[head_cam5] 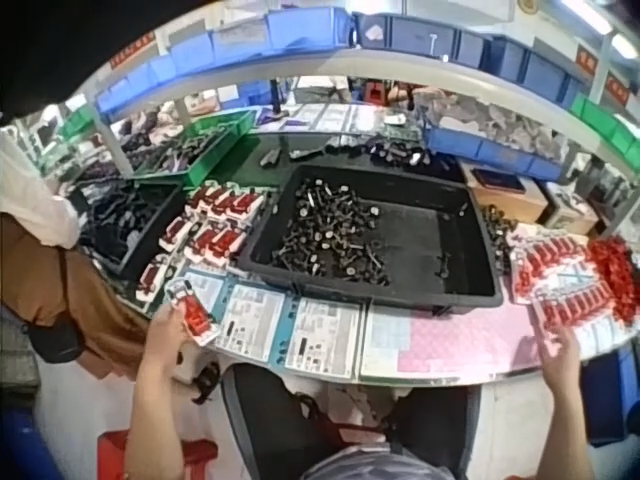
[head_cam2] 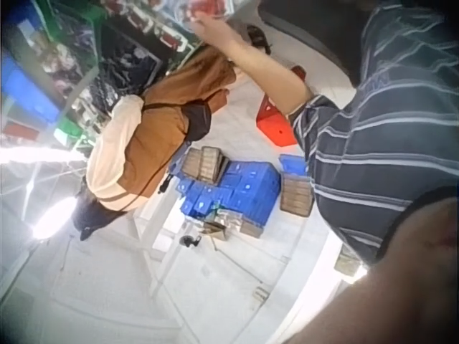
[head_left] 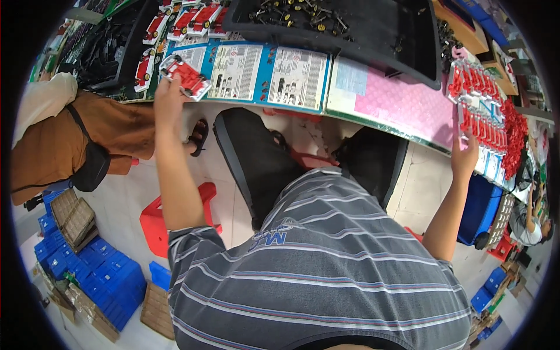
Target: The person assembles toy cars by picking up car bodies, attaching wheel axles onto the chassis by hand, and placing the assembled cars on the table.
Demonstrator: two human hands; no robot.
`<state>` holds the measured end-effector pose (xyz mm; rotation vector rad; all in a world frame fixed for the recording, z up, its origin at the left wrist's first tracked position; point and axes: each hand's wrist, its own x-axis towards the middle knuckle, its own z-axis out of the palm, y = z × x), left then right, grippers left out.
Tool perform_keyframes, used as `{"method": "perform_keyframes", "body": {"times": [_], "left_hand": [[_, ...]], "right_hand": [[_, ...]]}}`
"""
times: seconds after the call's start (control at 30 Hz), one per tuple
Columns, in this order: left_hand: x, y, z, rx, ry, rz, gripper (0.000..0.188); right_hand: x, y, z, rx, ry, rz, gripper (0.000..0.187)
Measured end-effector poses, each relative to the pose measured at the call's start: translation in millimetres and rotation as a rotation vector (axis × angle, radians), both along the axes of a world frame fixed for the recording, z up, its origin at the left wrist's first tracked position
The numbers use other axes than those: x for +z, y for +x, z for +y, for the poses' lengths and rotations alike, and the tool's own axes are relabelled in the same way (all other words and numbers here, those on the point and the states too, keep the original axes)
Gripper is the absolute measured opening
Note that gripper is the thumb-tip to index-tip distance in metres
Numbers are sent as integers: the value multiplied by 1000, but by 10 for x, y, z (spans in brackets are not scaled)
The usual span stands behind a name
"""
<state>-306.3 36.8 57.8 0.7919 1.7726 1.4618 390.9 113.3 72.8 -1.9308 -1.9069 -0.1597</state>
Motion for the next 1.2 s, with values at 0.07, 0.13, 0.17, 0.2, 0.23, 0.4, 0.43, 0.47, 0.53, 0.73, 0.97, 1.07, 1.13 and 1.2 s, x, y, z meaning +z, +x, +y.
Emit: {"method": "perform_keyframes", "body": {"times": [0.07,0.13,0.17,0.2,0.23,0.4,0.43,0.47,0.53,0.73,0.97,1.07,1.13,1.2], "left_hand": [[59,-255,155,36,-141,198,29],[44,-482,323,98,-287,359,32],[45,-569,371,105,-280,360,32],[17,-639,444,120,-289,336,32],[-18,-717,479,140,-301,315,33],[-167,-990,584,218,-271,603,47],[-177,-984,583,213,-273,603,47],[-190,-980,552,242,-275,582,53],[-185,-770,529,270,-201,583,74],[-116,-538,220,237,-220,1255,78],[-57,-401,128,289,-209,1384,75],[171,447,58,196,-52,1418,67],[167,1296,-42,-96,-53,757,61],[29,2025,-143,-635,288,-128,71]], "right_hand": [[-129,173,-29,5,-30,-3,35],[-153,134,-67,-38,-43,-12,34],[-179,130,-26,-32,-36,-10,34],[-228,164,-29,-26,-31,-28,35],[-218,129,-25,-13,-28,-42,35],[-218,-15,66,-29,23,-35,24],[-246,26,84,-33,20,-36,24],[-291,93,105,-16,41,-74,23],[-313,125,89,-10,58,-112,21],[-291,76,25,-174,35,19,15],[-211,-136,-239,-210,112,431,15],[73,-685,-542,22,110,628,8],[165,-1097,-736,193,72,824,5],[398,-1515,-814,387,-64,678,11]]}}
